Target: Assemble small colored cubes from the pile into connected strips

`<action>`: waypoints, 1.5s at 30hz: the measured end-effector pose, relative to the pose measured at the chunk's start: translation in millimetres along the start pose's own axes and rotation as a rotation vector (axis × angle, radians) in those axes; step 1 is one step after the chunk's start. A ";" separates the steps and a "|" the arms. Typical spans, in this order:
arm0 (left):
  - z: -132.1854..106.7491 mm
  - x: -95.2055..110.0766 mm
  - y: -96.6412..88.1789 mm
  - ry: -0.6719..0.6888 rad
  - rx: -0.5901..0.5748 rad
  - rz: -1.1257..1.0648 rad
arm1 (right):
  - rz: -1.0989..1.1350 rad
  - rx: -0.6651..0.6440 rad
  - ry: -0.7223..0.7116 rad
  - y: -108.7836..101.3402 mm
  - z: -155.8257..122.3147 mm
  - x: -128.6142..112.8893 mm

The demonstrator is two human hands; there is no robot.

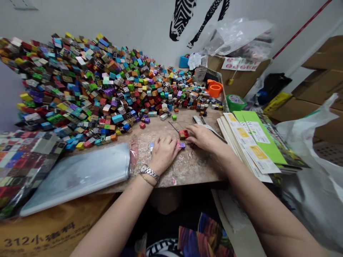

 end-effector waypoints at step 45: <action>-0.4 0.0 1.3 -0.004 0.004 0.017 | 0.268 0.217 -0.013 25.2 -8.8 -32.2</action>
Point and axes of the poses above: each hand's wrist, its own z-axis towards the middle knuckle, its own y-axis out of the palm, x = y × z, the point moved 3 cm from there along z, towards the middle knuckle, and after that the axes turned 11 degrees about -y, right-handed, at the moved point
